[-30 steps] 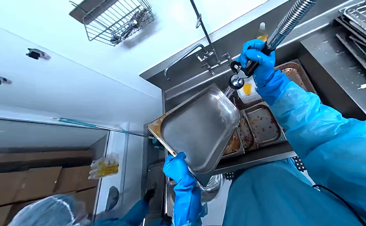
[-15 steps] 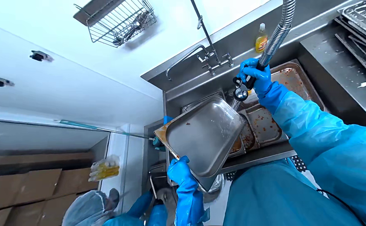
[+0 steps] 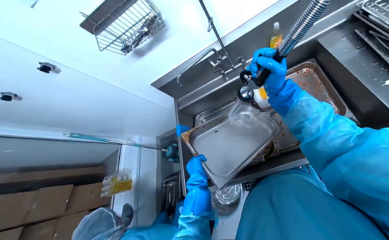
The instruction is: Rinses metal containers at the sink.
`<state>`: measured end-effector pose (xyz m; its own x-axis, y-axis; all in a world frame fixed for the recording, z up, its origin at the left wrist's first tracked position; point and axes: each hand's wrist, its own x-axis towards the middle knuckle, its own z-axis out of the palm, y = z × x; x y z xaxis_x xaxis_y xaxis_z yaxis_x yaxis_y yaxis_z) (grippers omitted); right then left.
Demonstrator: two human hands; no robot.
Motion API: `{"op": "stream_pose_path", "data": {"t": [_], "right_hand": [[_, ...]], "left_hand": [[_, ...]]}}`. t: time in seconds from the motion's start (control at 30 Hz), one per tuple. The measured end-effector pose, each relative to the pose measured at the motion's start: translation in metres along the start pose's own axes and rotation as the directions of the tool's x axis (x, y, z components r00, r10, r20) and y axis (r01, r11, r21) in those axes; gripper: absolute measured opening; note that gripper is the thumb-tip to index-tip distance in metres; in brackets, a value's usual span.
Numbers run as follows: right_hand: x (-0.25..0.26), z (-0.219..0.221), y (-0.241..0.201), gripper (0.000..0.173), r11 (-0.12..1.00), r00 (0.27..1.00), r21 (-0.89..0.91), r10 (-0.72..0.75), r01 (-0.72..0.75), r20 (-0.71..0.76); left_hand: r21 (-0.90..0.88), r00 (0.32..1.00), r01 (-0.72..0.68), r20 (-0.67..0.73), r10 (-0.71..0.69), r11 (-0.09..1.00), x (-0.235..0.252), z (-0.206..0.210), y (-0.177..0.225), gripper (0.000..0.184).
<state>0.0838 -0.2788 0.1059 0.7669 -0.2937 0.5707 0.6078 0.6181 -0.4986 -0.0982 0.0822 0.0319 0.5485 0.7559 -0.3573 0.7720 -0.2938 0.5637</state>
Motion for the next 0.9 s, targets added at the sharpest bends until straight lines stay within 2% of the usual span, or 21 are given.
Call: {"op": "stream_pose_path", "data": {"t": [0.13,0.3,0.53,0.63,0.73,0.8,0.9], "right_hand": [[-0.008,0.019,-0.006,0.012,0.999,0.999,-0.008,0.047,-0.047,0.012],[-0.01,0.021,-0.015,0.012,0.997,0.997,-0.022,0.07,-0.07,0.017],[-0.004,0.004,-0.031,0.013,0.991,0.998,-0.119,0.059,-0.059,-0.007],[-0.002,-0.001,-0.037,0.012,0.986,0.997,-0.148,0.071,-0.072,-0.01],[-0.002,-0.005,-0.039,0.013,0.979,0.997,-0.19,0.083,-0.08,0.01],[0.0,-0.006,-0.038,0.013,0.976,0.995,-0.2,0.091,-0.084,0.026],[-0.003,-0.007,-0.037,0.013,0.973,0.99,-0.198,0.133,-0.122,0.045]], "left_hand": [[0.034,0.989,-0.049,0.139,0.043,0.998,0.001,0.015,0.018,0.023],[0.056,0.953,-0.077,0.297,0.057,0.995,0.009,0.05,0.035,0.028],[0.107,0.853,-0.161,0.514,0.084,0.981,-0.006,0.144,0.047,0.027],[0.098,0.785,-0.258,0.602,0.149,0.961,-0.016,0.179,0.043,0.03],[0.116,0.748,-0.292,0.647,0.151,0.949,-0.025,0.214,0.049,0.027],[0.147,0.741,-0.279,0.662,0.115,0.949,-0.033,0.229,0.059,0.027],[0.1,0.73,-0.198,0.679,0.079,0.975,-0.043,0.235,0.065,0.028]]}}
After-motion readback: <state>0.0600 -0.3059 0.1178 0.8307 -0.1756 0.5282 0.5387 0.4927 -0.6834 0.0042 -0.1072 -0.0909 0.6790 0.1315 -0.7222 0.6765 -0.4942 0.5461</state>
